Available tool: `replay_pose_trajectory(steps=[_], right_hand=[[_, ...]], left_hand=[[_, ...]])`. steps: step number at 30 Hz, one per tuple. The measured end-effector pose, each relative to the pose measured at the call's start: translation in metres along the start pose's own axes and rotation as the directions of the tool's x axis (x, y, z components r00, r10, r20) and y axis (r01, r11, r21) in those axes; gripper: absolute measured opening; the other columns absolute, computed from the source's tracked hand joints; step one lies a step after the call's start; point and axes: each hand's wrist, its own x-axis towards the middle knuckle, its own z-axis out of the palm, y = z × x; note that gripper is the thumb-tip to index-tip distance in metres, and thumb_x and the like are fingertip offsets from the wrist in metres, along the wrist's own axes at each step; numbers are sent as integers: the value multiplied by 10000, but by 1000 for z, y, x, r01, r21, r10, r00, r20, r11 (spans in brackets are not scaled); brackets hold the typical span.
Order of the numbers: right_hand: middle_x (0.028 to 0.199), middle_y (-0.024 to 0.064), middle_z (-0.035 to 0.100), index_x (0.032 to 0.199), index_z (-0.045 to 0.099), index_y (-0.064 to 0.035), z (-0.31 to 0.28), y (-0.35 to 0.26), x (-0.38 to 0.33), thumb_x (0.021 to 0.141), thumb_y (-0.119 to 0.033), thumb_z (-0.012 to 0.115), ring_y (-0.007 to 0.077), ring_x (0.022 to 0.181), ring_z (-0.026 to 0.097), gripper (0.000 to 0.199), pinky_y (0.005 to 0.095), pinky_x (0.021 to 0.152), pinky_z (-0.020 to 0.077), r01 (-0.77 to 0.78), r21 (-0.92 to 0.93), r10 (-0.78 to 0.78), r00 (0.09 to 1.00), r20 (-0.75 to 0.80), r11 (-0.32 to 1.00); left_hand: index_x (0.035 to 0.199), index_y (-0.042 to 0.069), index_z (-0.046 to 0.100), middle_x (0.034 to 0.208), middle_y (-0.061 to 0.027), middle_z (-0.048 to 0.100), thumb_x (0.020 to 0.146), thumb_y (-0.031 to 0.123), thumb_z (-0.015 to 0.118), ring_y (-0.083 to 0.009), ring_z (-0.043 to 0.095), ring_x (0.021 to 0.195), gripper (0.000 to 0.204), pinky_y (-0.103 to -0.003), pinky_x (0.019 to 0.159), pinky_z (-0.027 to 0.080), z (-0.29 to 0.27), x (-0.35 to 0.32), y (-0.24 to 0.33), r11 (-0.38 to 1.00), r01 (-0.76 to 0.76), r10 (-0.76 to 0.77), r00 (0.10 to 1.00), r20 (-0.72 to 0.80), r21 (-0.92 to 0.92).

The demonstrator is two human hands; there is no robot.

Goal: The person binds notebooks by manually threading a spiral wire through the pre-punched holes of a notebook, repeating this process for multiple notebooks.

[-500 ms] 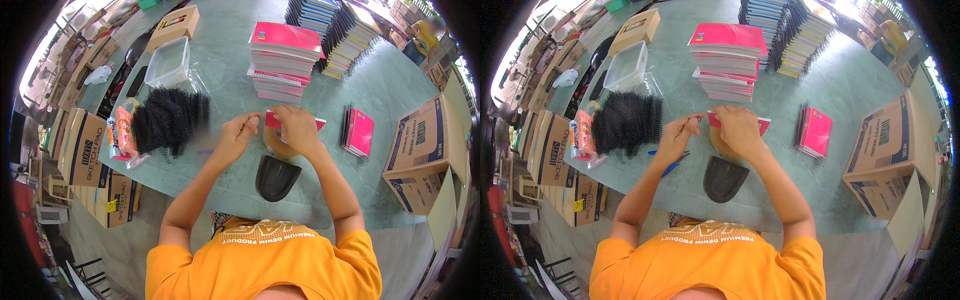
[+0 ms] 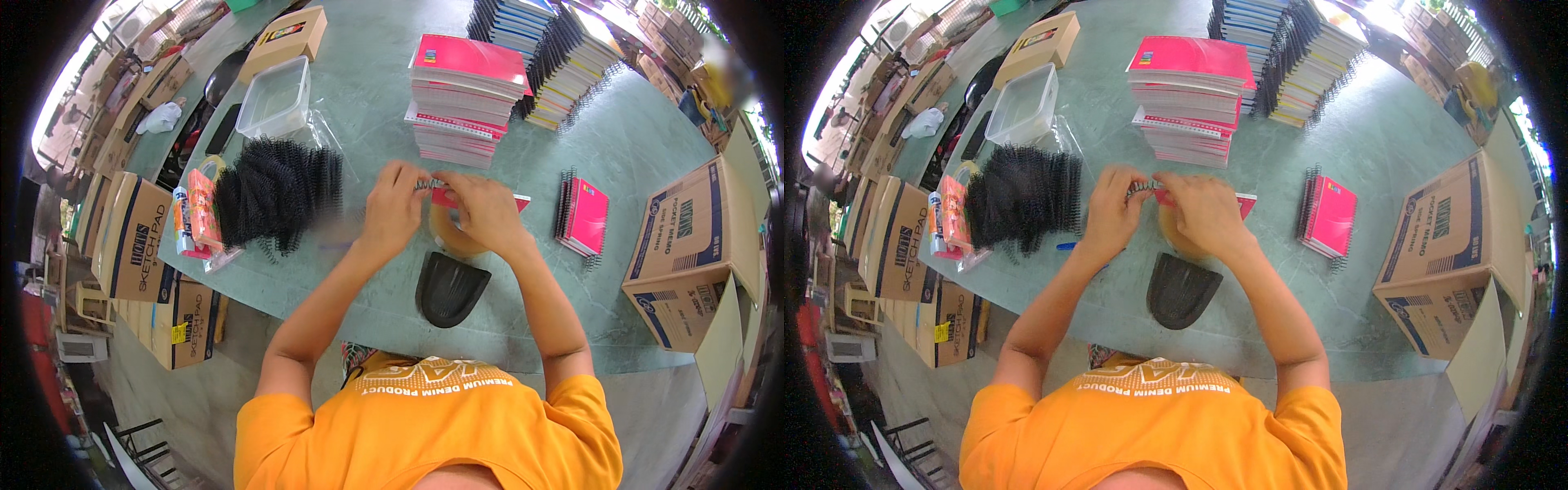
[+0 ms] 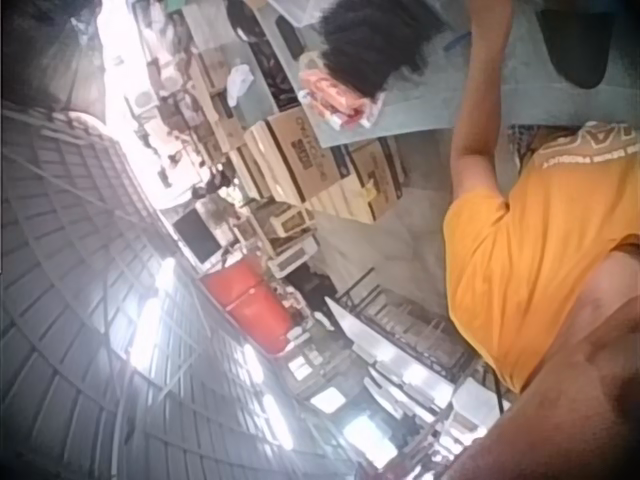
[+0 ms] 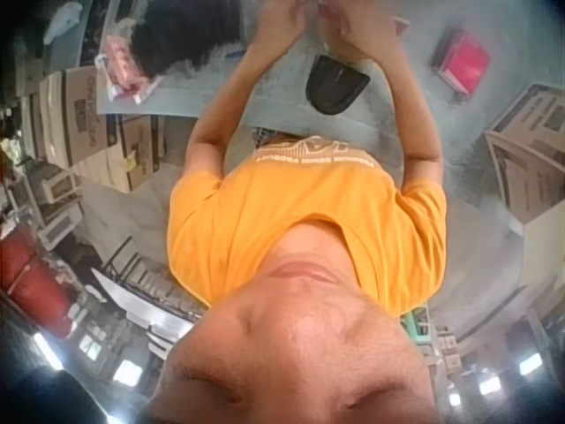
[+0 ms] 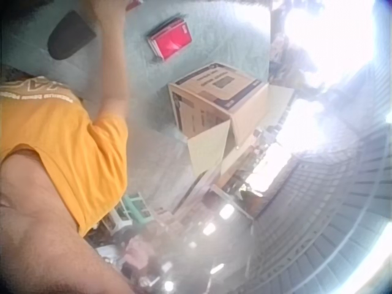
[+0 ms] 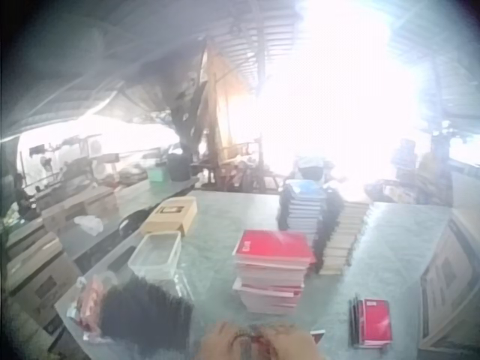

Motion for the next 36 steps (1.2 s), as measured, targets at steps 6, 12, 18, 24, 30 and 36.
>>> replay_pose_trajectory(steps=[6,12,18,24,30,36], right_hand=[[842,87,654,1057,575,-135,5,2,1,804,-149,582,293,812,616,254,404,690,450,-20,-1,20,997,-73,1000],[862,62,638,973,546,-127,12,-4,4,797,-141,612,282,822,605,188,395,689,439,-65,200,108,971,-212,978],[879,89,593,974,538,-93,12,-7,6,742,-35,619,296,835,593,252,403,682,458,-51,223,99,972,-211,973],[905,112,539,959,558,-68,16,2,7,721,4,616,313,822,581,255,389,704,471,45,260,11,977,-211,965],[838,116,604,916,567,-61,-8,-10,3,724,-37,654,337,801,599,213,399,702,478,-99,221,140,974,-180,970],[826,45,654,930,636,-11,-27,48,-38,730,-61,729,125,777,595,226,278,705,479,-460,675,468,864,188,578]], left_hand=[[1050,27,616,818,-132,606,832,161,639,-185,580,685,258,-296,617,461,-38,20,6,941,320,-248,871,424,-108],[975,24,612,823,-117,594,803,191,666,-195,571,710,246,-292,645,454,-39,19,-1,981,194,-180,924,339,-8],[858,57,586,848,-101,561,757,176,673,-303,527,887,179,-402,775,412,-15,-7,26,923,-266,277,961,0,278],[871,37,568,866,-129,567,734,186,712,-328,536,843,249,-389,730,440,-14,-27,6,952,-190,150,973,175,241],[988,25,549,908,-120,571,697,192,752,-260,557,839,392,-358,676,476,11,-74,9,959,254,-154,841,519,-128],[1106,84,565,974,-106,583,723,82,644,-246,581,863,392,-330,787,484,-49,-13,21,988,127,-128,992,-4,-92]])
